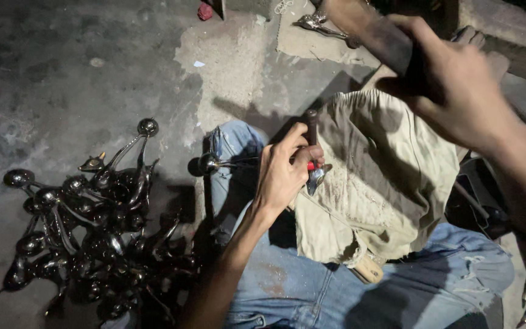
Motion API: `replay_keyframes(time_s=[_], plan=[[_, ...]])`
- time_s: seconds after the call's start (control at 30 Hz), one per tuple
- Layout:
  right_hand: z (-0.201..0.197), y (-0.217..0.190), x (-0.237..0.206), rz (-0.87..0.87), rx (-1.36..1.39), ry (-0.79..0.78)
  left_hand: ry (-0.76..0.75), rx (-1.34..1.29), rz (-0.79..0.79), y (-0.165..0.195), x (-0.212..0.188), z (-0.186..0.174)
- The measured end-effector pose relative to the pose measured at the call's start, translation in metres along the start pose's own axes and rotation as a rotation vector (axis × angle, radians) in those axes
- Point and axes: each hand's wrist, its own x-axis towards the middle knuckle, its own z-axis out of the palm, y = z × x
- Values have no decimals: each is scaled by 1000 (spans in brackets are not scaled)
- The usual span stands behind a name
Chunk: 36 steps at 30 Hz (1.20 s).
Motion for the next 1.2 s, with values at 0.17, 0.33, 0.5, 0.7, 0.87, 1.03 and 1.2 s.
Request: replay_keyframes(time_s=[0.17,0.33,0.5,0.7,0.87,1.03,1.2], plan=[[-9,-9,7,179,-349,-503,10,29,62,3,-2,0],[-18,-17,10,199,-143,-485,45,58,20,3,-5,2],[-15,-18,10,154,-83,-260,24,13,5,0,-4,3],[-21,-18,9,-9,-305,-359,44,51,59,-1,-8,5],[-22,-22,7,48,176,-105,105,156,127,-4,-14,7],[-14,-15,0,58,-162,-248,108,138,132,-8,-15,8],[-16,-14,1,78,-60,-291,129,127,185,-9,-15,8]])
